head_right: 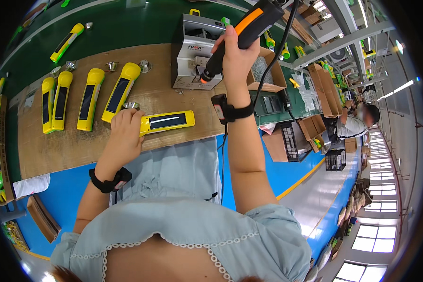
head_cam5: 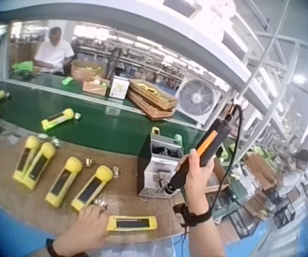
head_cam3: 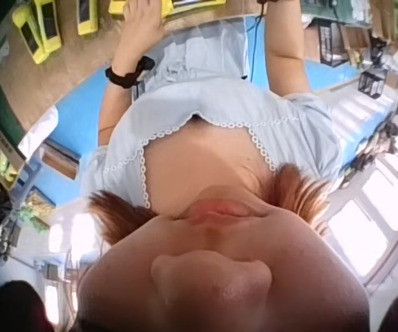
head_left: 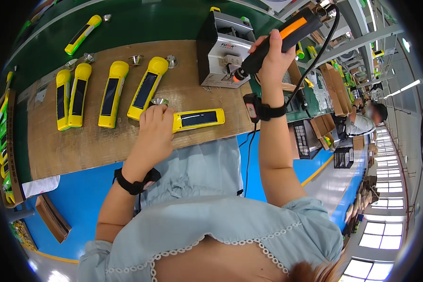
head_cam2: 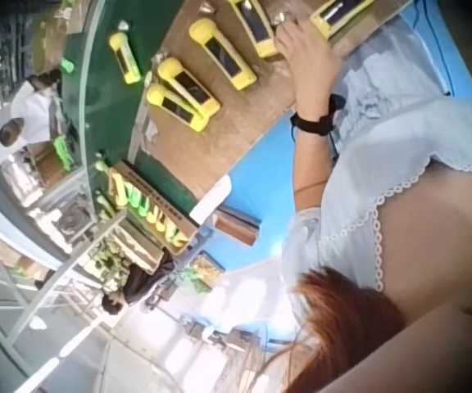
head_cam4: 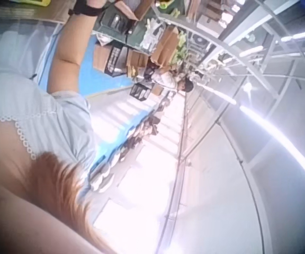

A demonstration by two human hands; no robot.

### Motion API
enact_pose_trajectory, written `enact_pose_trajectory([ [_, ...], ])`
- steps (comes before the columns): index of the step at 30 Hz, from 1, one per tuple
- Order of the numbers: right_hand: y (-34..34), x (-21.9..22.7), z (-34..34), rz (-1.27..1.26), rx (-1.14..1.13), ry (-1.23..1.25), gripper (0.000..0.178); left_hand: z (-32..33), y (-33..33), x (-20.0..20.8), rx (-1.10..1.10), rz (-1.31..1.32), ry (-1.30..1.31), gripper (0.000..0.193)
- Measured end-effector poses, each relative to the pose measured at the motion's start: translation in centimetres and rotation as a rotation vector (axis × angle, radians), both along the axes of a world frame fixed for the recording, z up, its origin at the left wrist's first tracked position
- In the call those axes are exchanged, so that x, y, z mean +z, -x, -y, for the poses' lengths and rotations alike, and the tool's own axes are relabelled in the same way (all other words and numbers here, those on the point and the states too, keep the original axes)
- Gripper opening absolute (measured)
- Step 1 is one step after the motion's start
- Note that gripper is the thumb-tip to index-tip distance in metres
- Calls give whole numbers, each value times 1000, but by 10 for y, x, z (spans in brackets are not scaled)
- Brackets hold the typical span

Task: Using an electric screwdriver and a screw feeder to assemble solar-powered flashlights on an assembly line.

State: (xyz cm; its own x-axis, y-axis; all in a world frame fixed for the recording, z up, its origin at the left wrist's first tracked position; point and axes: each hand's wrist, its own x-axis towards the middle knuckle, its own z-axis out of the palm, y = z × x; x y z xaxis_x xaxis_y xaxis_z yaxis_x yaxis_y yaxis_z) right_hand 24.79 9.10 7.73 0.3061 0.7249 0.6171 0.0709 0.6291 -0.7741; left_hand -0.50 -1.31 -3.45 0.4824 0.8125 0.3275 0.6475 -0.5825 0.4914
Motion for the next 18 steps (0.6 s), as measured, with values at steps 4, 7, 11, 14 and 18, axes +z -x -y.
enact_pose_trajectory([
  [4, 25, -13, 34, -51, 134, 56, 37, 3, 1, -3, 12, -10, -3, 60],
  [7, 51, -16, 58, -43, 236, 61, 47, 2, 0, -2, 5, 1, 5, 58],
  [11, 80, -22, 67, -58, 335, 57, 53, 2, 1, -3, 1, 24, 3, 58],
  [14, 87, -28, 62, -115, 418, 39, 45, 4, 2, -2, 3, 43, 8, 59],
  [18, 96, -40, 58, -171, 457, 10, 31, 3, 1, -4, -4, 72, 12, 60],
])
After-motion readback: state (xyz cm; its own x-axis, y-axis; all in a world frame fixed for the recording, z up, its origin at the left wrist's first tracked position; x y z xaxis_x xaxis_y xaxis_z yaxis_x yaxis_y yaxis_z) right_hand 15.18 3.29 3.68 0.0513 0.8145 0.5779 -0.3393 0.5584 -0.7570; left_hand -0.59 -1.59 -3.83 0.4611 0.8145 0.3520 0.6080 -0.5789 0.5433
